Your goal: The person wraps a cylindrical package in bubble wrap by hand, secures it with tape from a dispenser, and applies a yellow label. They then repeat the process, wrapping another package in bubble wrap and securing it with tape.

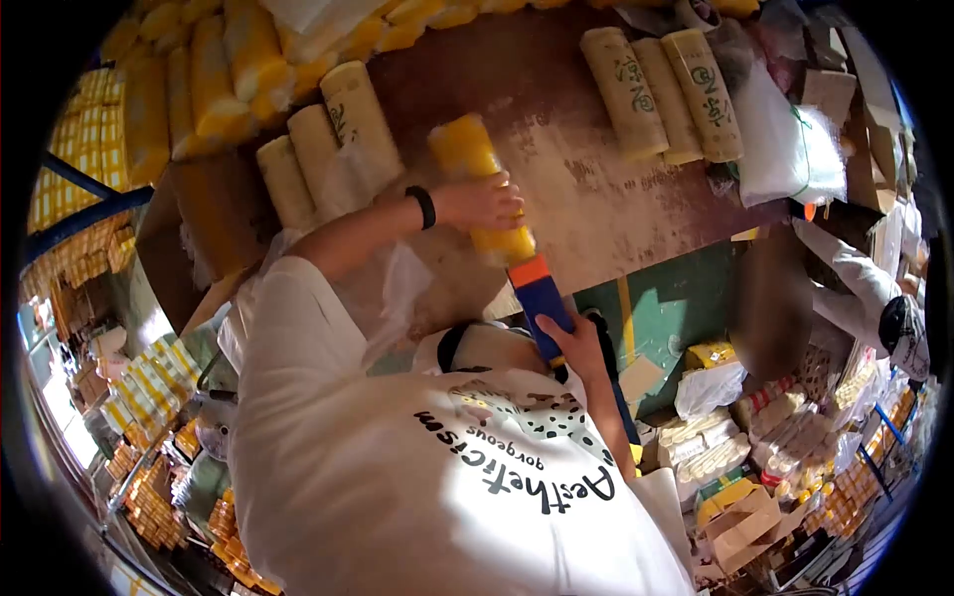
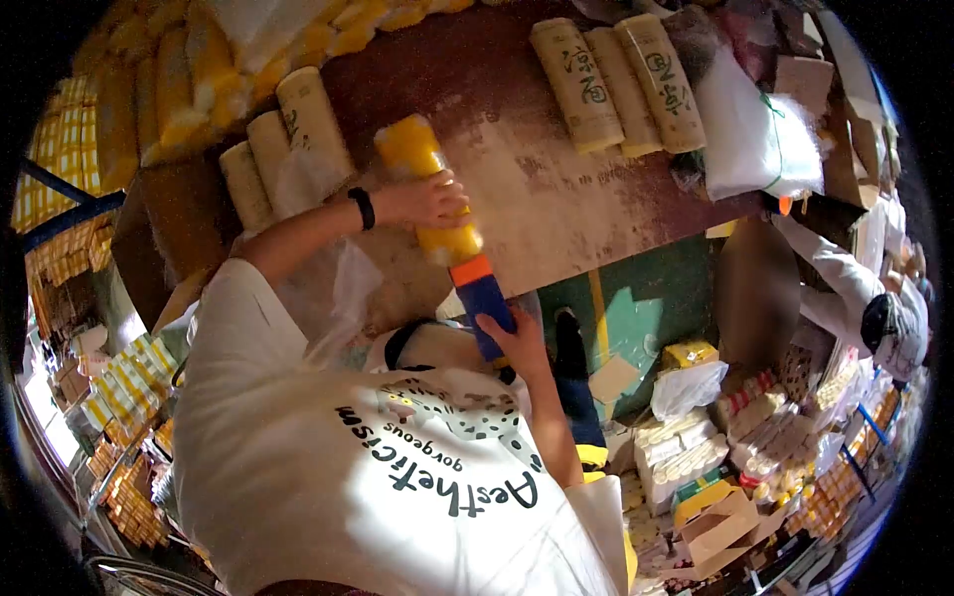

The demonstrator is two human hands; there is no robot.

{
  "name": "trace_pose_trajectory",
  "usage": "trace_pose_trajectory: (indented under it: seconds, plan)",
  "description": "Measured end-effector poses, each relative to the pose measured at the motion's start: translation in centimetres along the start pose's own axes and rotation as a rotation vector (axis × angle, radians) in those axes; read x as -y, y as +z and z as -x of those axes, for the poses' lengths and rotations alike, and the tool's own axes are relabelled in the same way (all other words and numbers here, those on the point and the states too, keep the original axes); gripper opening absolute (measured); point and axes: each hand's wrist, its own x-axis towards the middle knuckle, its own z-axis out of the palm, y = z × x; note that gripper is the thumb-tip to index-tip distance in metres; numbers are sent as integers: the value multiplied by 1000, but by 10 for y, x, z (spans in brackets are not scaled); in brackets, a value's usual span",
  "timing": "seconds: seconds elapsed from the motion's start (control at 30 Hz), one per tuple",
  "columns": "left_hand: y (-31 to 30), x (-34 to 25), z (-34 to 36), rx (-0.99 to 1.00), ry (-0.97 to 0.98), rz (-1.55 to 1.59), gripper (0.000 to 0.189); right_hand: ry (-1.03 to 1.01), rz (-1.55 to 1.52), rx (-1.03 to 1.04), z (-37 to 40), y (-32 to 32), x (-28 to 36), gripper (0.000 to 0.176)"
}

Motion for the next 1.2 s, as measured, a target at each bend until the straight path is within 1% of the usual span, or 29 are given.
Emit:
trace_pose_trajectory:
  seconds: [0.07, 0.13, 0.2, 0.23, 0.3, 0.4, 0.43, 0.47, 0.53, 0.57, 0.67, 0.7, 0.8, 0.83, 0.9, 0.97, 1.0, 1.07, 1.1, 1.2]
  plan:
    - [-10, -10, -8, 21, -76, 79, 79, -3, 27, -12, 7, -13, -15, 48]
    - [-16, -25, -22, 28, -165, 146, 87, 13, 137, -2, 11, -39, -35, 48]
    - [-11, -45, -34, -41, -217, 168, 94, -29, 194, 16, 8, -65, -61, 48]
    - [-9, -54, -39, -73, -243, 177, 98, -44, 174, 34, 8, -77, -66, 48]
    - [-9, -73, -49, -65, -295, 162, 99, -87, 189, 63, 5, -100, -76, 48]
    - [-2, -94, -65, -97, -418, 147, 99, 20, 102, 115, 11, -124, -56, 50]
    - [-5, -100, -69, -114, -466, 143, 99, 113, -107, 138, 18, -127, -52, 51]
    - [-7, -102, -72, -132, -491, 155, 99, 138, -168, 97, 28, -130, -43, 51]
    - [-17, -106, -75, -170, -539, 179, 98, 192, -291, 13, 57, -133, -6, 51]
    - [-10, -108, -75, -171, -553, 276, 100, 206, -260, 186, 57, -142, -2, 51]
    - [-13, -103, -64, -248, -657, 530, 101, 185, -268, 247, 64, -154, 13, 53]
    - [-23, -100, -60, -166, -699, 558, 102, 158, -254, 232, 61, -157, 5, 52]
    - [-31, -96, -48, -51, -644, 433, 101, 17, 148, 346, 34, -173, -29, 49]
    - [-31, -97, -47, -43, -639, 390, 102, -86, 297, 296, 24, -173, -45, 48]
    - [-28, -97, -47, -25, -625, 305, 103, -61, 357, 276, 2, -173, -65, 50]
    - [-24, -95, -48, -44, -631, 340, 103, -22, 423, 263, -24, -170, -75, 55]
    - [-22, -97, -48, -51, -631, 360, 102, -132, 504, 213, -32, -166, -81, 55]
    - [-36, -93, -52, 2, -621, 338, 91, -358, 663, 100, -44, -158, -87, 57]
    - [-42, -91, -57, 26, -615, 324, 85, -394, 586, 62, -44, -152, -81, 59]
    - [-28, -114, -95, -104, -480, -93, 72, -278, 647, 113, -53, -153, -90, 56]
